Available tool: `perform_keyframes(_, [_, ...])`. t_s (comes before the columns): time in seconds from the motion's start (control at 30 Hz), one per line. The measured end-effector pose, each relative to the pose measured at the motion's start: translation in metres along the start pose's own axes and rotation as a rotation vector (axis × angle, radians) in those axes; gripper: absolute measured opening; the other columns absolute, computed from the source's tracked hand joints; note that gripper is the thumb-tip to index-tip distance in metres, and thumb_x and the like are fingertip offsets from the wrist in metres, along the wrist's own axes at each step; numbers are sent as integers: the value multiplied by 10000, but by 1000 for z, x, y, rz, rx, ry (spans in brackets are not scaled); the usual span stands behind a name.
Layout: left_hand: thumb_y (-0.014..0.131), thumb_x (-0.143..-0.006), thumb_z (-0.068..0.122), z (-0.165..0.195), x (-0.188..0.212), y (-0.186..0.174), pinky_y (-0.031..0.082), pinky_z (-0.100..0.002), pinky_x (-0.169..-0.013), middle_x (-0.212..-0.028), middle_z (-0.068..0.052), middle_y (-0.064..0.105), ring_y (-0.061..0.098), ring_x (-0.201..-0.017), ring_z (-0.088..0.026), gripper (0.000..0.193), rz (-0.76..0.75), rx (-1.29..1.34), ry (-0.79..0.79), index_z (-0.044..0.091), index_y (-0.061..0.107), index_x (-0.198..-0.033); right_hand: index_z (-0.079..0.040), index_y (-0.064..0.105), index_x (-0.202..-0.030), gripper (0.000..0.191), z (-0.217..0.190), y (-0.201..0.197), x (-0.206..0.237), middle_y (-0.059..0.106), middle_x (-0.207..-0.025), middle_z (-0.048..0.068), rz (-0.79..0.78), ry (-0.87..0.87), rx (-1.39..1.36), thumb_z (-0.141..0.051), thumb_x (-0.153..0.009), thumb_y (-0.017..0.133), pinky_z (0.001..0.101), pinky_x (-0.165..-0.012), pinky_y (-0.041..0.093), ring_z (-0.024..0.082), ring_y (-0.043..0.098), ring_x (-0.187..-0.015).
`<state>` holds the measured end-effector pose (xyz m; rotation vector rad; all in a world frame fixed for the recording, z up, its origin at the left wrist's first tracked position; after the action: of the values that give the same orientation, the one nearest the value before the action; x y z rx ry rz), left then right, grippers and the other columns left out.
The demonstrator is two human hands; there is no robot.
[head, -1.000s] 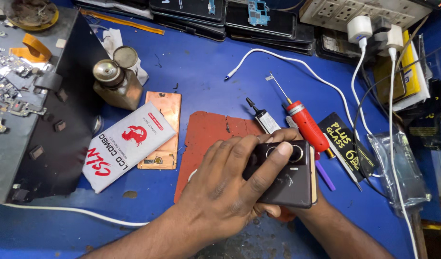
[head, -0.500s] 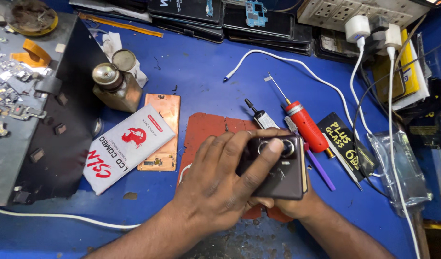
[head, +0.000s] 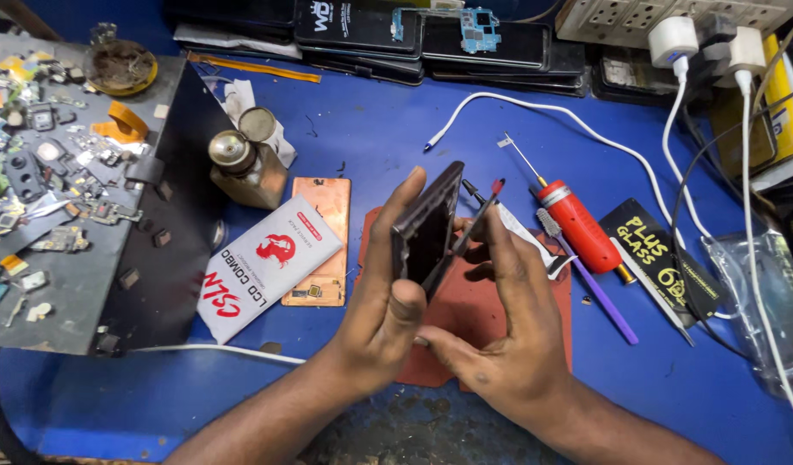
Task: The person uses a hot air gun to heat the back cover of a smartphone, then removes it with a prying tool. They apply adhesive around the edges, reattach the back cover, and press it into place. Finally, they power on the phone and test the touchscreen and camera functions.
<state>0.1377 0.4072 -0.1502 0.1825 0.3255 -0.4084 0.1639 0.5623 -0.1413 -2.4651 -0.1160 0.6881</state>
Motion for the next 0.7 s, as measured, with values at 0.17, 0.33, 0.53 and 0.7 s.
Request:
perform_keyframes(0.17, [349,-1036,736,-1,2,-3,292,-429,-1315,-1676,-216,292,324,-1587,-298,1015,32,6,-11,1,53,-1671,15,195,-1601,1223,-13,1,-8,503,-1384,192,28,-22,103,-251,-675,946,403,-1045,517,296,563,-1268])
perform_keyframes(0.33, [330,-1026,739,-9,3,-4,291,-423,-1296,-1657,-205,322,330,-1569,-298,1009,14,5,-66,5,69,-1667,17,200,-1598,1204,-14,5,-8,478,-1393,208,47,-42,100,-195,-670,938,401,-1059,526,307,557,-1285])
perform_keyframes(0.53, [366,-1021,745,-13,4,1,263,-506,-1328,-1687,-215,257,281,-1606,-318,1024,-72,186,-81,39,10,-1672,25,197,-1602,1151,-13,8,-5,431,-1416,223,45,-30,49,-99,-684,879,397,-1097,537,321,555,-1313])
perform_keyframes(0.7, [401,-1008,752,-10,2,5,160,-548,-1375,-1752,-211,105,128,-1673,-319,1062,-113,322,-74,112,-127,-1670,28,206,-1592,1137,-16,9,-5,409,-1416,238,32,-35,64,-82,-667,858,388,-1072,553,312,558,-1295])
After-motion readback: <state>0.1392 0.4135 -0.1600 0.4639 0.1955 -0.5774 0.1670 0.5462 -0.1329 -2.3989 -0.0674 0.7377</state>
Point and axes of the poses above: each hand's wrist, its own x-axis away from the middle knuckle, its own y-axis out of the palm, z = x × y, the point moved 3 cm from there along -x, towards the middle knuckle
